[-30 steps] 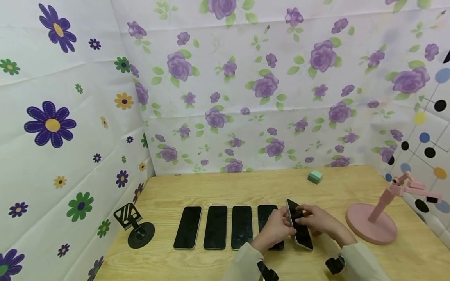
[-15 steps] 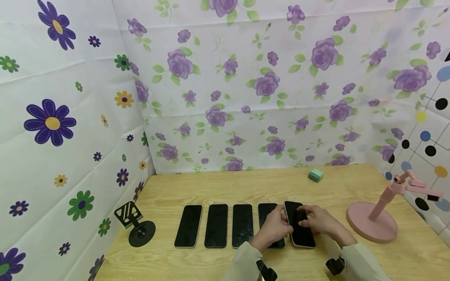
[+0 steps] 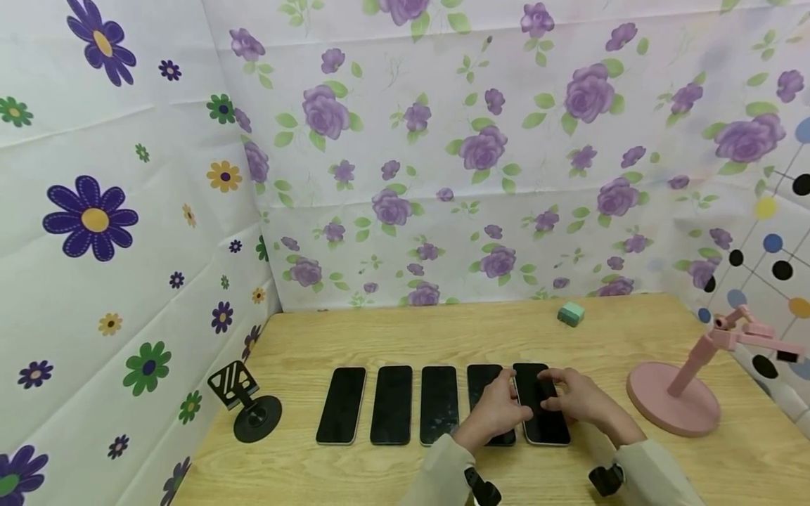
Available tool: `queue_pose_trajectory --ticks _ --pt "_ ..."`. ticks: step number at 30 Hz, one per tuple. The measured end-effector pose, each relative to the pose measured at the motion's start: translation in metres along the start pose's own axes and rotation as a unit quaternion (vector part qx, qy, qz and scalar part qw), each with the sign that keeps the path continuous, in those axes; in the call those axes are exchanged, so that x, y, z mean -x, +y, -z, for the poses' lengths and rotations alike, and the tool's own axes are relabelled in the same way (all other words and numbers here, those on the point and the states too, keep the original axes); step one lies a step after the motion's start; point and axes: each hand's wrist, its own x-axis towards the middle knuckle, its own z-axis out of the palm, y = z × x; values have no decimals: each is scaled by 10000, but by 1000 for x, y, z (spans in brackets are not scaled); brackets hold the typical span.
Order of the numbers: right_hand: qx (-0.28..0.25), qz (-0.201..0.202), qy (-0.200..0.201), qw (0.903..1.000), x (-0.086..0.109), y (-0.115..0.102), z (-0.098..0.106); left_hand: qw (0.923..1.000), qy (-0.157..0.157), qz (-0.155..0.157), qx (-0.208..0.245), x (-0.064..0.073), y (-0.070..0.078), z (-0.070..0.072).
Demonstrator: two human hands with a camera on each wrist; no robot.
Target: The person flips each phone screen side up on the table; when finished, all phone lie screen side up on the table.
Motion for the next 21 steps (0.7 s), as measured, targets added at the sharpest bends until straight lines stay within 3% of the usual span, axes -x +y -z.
queue_pose_trajectory --ticks 13,18,21 --pt "305 68 20 9995 2 6 4 9985 -228 55 -485 -4 2 -2" --pt "327 -8 -9 9995 4 7 7 9979 -236 16 -604 -5 2 3" --pt "560 209 104 9982 4 7 8 9970 -239 -147 -725 -5 1 9"
